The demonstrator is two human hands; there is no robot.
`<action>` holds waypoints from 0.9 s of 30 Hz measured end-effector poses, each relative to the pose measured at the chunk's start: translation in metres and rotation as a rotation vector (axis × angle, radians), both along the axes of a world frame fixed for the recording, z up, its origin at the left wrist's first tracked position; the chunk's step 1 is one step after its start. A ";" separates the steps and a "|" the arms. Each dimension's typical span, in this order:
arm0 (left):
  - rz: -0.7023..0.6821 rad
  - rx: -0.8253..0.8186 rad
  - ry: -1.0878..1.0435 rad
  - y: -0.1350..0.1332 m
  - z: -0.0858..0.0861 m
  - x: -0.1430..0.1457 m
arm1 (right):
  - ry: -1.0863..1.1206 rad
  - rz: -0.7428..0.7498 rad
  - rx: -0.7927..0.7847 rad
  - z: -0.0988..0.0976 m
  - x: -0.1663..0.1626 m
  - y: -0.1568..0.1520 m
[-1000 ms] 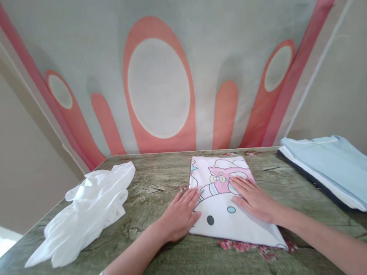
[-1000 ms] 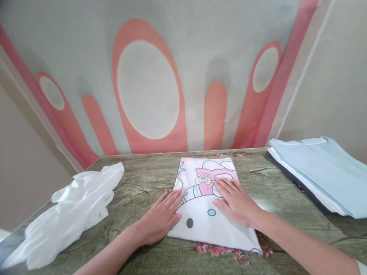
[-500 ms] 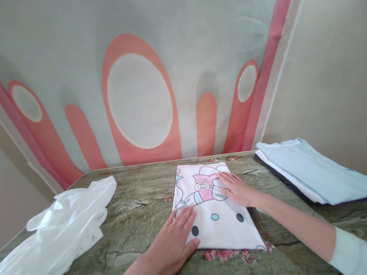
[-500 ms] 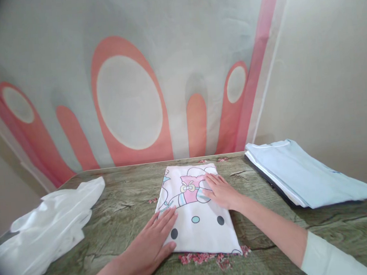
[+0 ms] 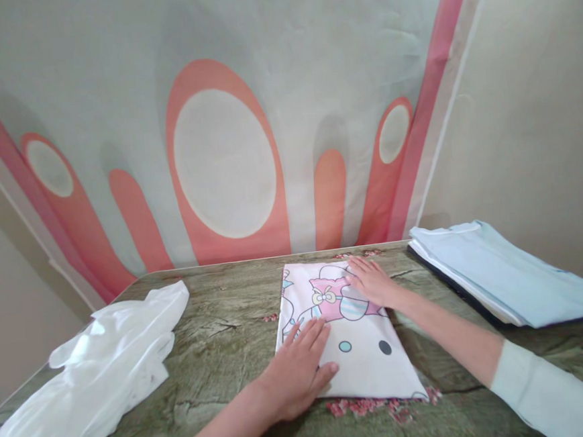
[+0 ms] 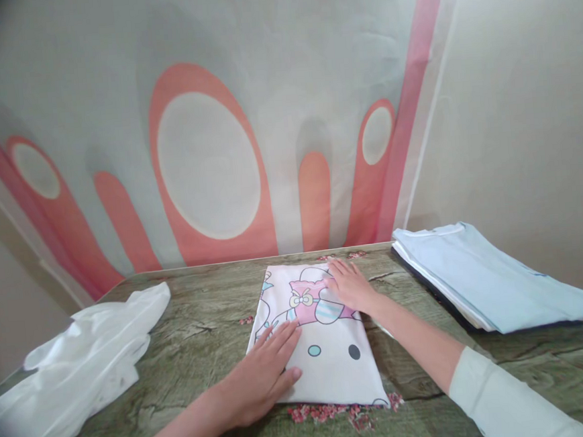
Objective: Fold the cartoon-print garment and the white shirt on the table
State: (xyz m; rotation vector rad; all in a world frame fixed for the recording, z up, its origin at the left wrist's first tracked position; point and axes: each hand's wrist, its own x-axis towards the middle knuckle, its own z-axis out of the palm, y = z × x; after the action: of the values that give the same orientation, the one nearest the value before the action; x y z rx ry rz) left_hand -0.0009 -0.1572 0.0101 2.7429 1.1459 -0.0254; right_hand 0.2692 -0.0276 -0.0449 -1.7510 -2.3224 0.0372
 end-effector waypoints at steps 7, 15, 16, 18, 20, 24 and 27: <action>0.015 0.040 0.042 0.013 -0.014 0.019 | 0.014 0.237 -0.065 -0.004 -0.024 -0.060; 0.110 -0.016 0.053 -0.008 -0.001 -0.020 | -0.012 -0.142 -0.057 -0.028 0.060 -0.040; 0.141 -0.012 0.057 -0.009 0.000 -0.023 | -0.003 -0.156 -0.031 -0.028 0.060 -0.041; 0.194 0.017 0.055 -0.010 0.000 -0.024 | 0.021 -0.115 0.025 -0.023 0.049 -0.047; 0.209 0.053 0.048 -0.009 -0.002 -0.022 | 0.043 -0.003 0.056 -0.014 0.028 -0.058; 0.193 0.049 0.046 -0.005 -0.010 -0.018 | 0.061 0.185 0.000 -0.004 -0.006 -0.077; 0.211 0.035 0.031 -0.004 -0.013 -0.021 | 0.032 0.152 -0.055 -0.009 0.000 -0.076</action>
State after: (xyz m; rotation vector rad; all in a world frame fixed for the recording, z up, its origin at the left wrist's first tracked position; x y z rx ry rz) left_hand -0.0222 -0.1612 -0.0025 2.6438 1.4512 -0.0209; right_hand 0.2687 -0.1034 -0.0535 -1.5817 -2.4478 0.1550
